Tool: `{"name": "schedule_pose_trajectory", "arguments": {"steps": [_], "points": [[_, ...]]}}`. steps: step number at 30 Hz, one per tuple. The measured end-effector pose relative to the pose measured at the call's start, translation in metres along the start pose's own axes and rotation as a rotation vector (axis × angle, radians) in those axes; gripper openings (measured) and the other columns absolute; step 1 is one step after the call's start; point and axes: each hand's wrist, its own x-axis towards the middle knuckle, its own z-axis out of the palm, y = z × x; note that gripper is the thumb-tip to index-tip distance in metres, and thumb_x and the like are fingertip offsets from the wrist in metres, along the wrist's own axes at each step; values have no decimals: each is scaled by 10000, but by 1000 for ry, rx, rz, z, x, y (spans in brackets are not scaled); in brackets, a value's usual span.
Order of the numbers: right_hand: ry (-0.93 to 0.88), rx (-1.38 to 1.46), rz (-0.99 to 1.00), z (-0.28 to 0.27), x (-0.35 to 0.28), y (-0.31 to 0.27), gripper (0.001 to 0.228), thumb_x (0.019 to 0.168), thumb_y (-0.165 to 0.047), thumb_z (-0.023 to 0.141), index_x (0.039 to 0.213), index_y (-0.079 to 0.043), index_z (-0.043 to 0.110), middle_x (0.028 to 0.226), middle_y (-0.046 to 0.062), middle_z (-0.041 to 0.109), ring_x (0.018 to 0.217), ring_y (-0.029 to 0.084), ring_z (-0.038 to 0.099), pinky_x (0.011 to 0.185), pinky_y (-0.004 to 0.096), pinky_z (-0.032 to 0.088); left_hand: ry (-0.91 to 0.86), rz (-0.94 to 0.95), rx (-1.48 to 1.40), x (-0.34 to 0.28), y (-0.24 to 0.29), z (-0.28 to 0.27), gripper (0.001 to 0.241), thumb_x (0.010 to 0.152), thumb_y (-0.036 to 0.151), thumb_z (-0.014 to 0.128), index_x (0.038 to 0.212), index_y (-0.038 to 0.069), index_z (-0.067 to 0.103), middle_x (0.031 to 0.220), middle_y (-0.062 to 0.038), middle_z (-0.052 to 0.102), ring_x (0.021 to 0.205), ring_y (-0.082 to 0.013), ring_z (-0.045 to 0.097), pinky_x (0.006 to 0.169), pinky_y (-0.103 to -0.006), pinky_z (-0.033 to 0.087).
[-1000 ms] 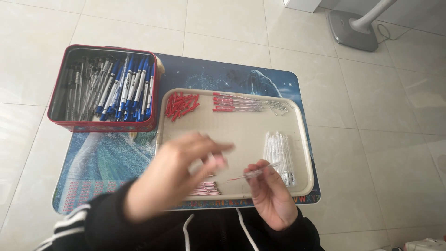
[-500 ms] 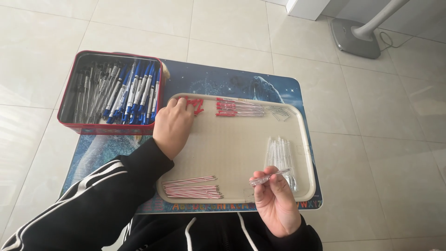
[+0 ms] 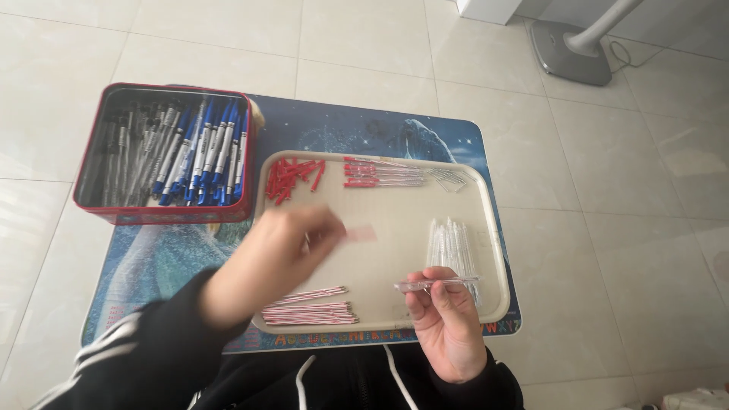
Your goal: Assembling ballpoint pens by inserting ink refills into barrels and attaching caps.
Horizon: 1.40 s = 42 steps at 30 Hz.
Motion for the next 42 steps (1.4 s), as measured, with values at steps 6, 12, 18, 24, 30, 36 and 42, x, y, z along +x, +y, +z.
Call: {"name": "schedule_pose_trajectory", "arguments": {"steps": [6, 12, 18, 24, 30, 36, 42], "points": [[-24, -33, -2, 3, -2, 1, 213, 897, -94, 613, 1087, 0, 635, 1036, 198, 687, 938, 279, 682, 809, 295, 579, -29, 13, -522, -36, 42, -17, 84, 833, 168, 661, 796, 120, 720, 683, 35, 711, 567, -66, 660, 570, -199, 540], [-43, -31, 27, 8, -3, 1, 216, 895, -95, 615, 1086, 4, 638, 1034, 207, 690, 934, 295, 686, 807, 303, 580, -26, -23, -582, -38, 42, -17, 64, 802, 148, 694, 800, 113, 748, 696, 13, 737, 588, -74, 689, 579, -191, 566], [-255, -42, -49, 21, -10, 4, 164, 913, -21, 599, 1051, 59, 634, 1021, 262, 677, 939, 326, 683, 849, 360, 578, -235, -100, -895, -35, 39, -10, 224, 702, 212, 788, 866, 87, 701, 678, -24, 747, 572, -52, 676, 561, -167, 571], [-335, -170, -17, 27, -16, 1, 168, 890, -106, 663, 985, 33, 657, 969, 260, 687, 840, 407, 700, 710, 501, 619, -472, -196, -1370, -39, 41, 12, 352, 721, 157, 781, 1004, -9, 651, 646, -96, 636, 530, -125, 587, 490, -221, 535], [-263, -154, 41, 41, -12, -7, 152, 905, -134, 620, 961, 8, 625, 853, 229, 705, 762, 351, 701, 639, 529, 607, -381, -164, -1382, -45, 41, 24, 314, 757, 176, 756, 987, -13, 654, 719, -96, 684, 635, -128, 645, 596, -218, 551], [-226, -188, 48, 33, -10, -8, 66, 833, -39, 690, 848, 13, 653, 838, 198, 693, 775, 392, 709, 692, 383, 624, -310, -100, -1287, -49, 36, 29, 318, 727, 153, 770, 997, 5, 691, 904, -112, 736, 798, -139, 703, 752, -245, 600], [-302, -106, 14, 32, -7, -2, 113, 889, -113, 650, 914, -4, 653, 891, 230, 686, 740, 376, 707, 628, 463, 613, -449, -164, -1590, -52, 31, 39, 379, 893, 198, 613, 1187, -41, 605, 1105, -228, 674, 953, -214, 671, 839, -301, 567]]}}
